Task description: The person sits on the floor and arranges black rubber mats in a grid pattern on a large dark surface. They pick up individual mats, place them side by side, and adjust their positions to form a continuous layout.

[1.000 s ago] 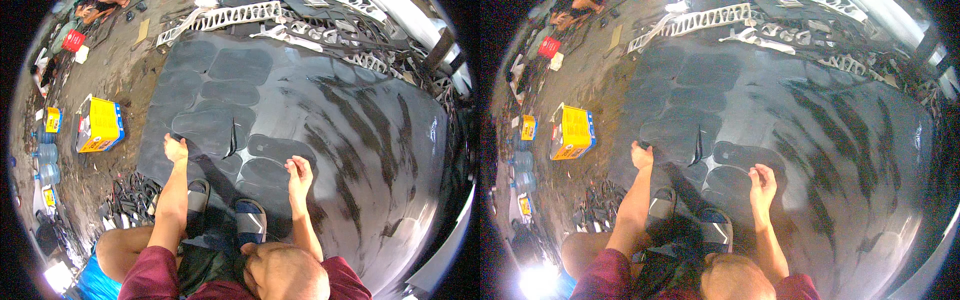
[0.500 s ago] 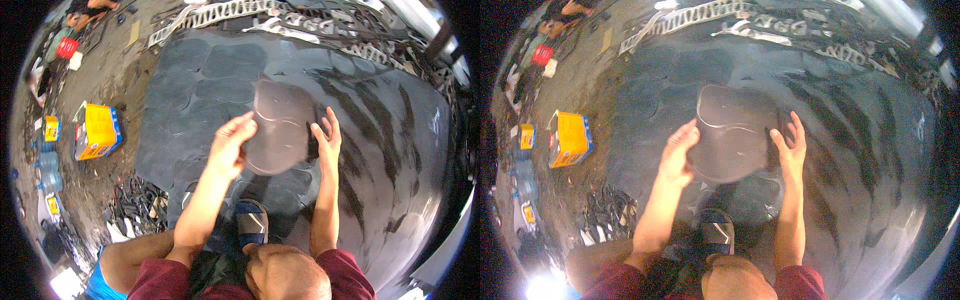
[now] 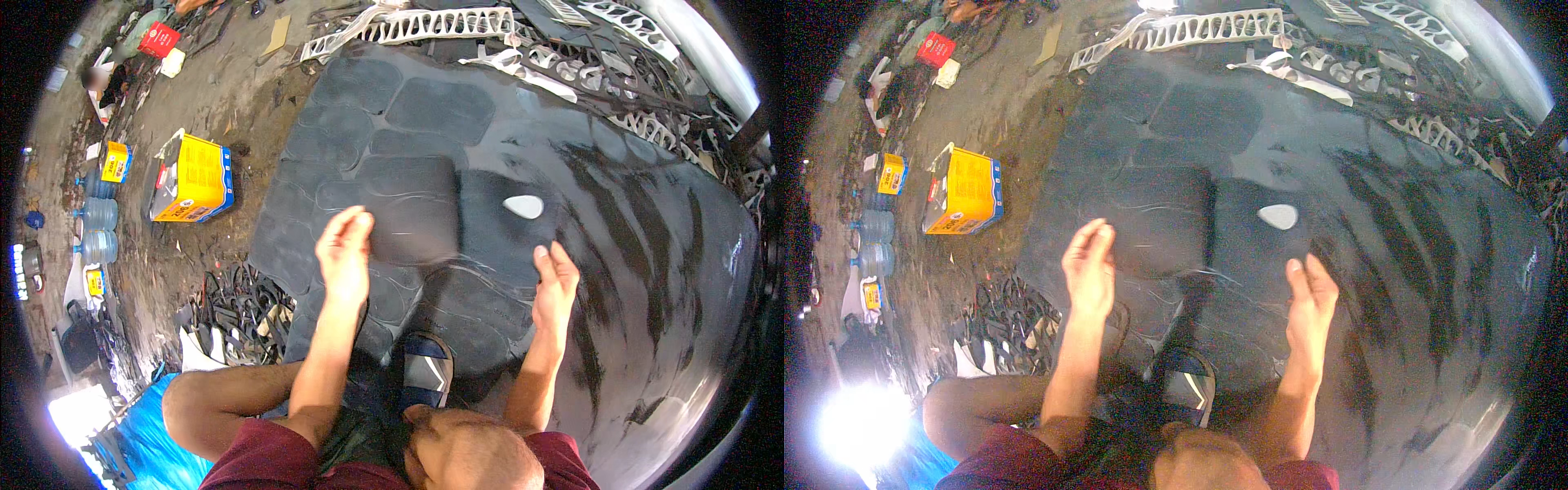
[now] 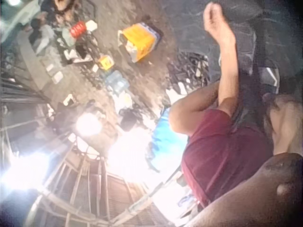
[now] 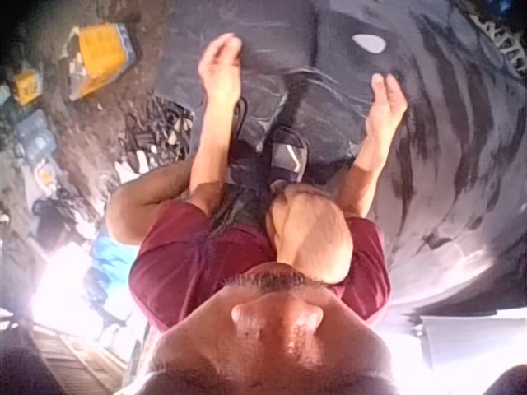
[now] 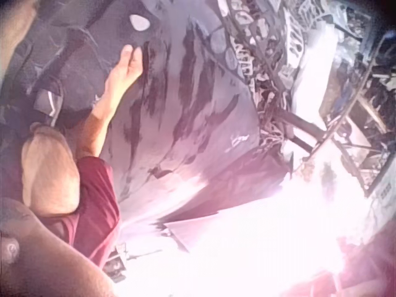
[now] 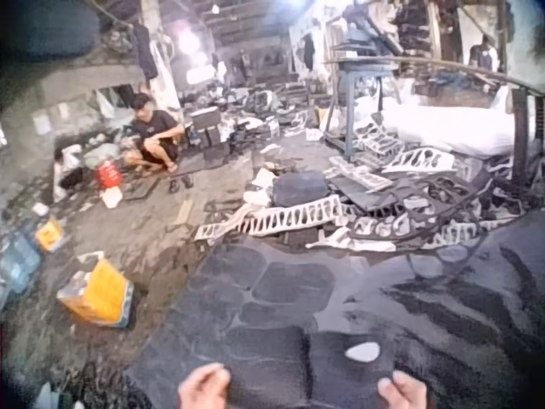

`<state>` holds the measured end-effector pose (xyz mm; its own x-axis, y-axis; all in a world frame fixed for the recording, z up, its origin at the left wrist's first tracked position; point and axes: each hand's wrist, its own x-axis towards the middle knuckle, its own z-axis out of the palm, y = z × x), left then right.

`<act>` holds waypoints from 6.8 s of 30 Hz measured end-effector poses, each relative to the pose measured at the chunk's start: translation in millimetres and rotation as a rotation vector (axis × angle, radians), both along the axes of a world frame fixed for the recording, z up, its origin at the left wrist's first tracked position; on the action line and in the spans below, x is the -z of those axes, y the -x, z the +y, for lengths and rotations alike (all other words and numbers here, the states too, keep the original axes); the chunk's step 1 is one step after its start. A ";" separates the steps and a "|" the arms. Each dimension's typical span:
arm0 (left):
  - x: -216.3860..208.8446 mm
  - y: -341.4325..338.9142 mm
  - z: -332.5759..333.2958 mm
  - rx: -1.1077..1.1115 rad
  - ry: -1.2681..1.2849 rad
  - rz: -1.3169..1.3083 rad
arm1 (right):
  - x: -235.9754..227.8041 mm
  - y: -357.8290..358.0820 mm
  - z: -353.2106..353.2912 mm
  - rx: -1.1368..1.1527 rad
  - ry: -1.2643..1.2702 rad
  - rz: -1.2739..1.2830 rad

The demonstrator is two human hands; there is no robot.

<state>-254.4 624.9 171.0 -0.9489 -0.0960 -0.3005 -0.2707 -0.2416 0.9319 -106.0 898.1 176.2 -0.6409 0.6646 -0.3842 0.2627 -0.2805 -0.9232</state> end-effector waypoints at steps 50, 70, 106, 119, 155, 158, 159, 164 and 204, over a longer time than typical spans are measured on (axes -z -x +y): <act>172.1 38.8 125.8 0.705 1.113 0.358 | 131.9 52.0 110.1 0.000 -1.018 -0.313; 120.1 39.1 -74.5 0.183 1.167 0.127 | 104.6 23.0 -13.6 -0.120 -0.657 -0.085; 203.4 157.9 243.7 0.830 1.367 0.688 | 145.0 176.5 161.3 0.168 -1.455 -0.688; 181.9 173.7 -92.3 0.106 1.319 0.268 | 132.1 207.4 131.3 -0.412 -1.240 -0.368; -464.4 -216.0 -314.1 0.912 0.336 -0.190 | -447.0 -170.1 -457.4 -0.137 0.498 0.114; -461.8 -231.2 -410.3 0.879 0.518 -0.043 | -478.6 -188.8 -506.9 -0.302 -0.156 -0.048; -468.9 -235.5 -433.9 0.866 0.674 0.071 | -483.1 -198.1 -520.9 -0.290 -0.312 -0.067; -521.4 -194.8 -562.7 0.198 0.736 -0.042 | -431.7 -252.7 -496.1 -0.281 0.182 -0.017; 21.2 -806.9 -380.2 2.508 0.340 0.453 | 7.7 -884.6 -802.3 1.435 -0.271 -0.670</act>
<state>552.5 244.8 149.8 0.6213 0.6898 -0.3718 0.4122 0.1158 0.9037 778.6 95.8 168.5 0.7689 0.6310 -0.1025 0.2969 -0.4945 -0.8169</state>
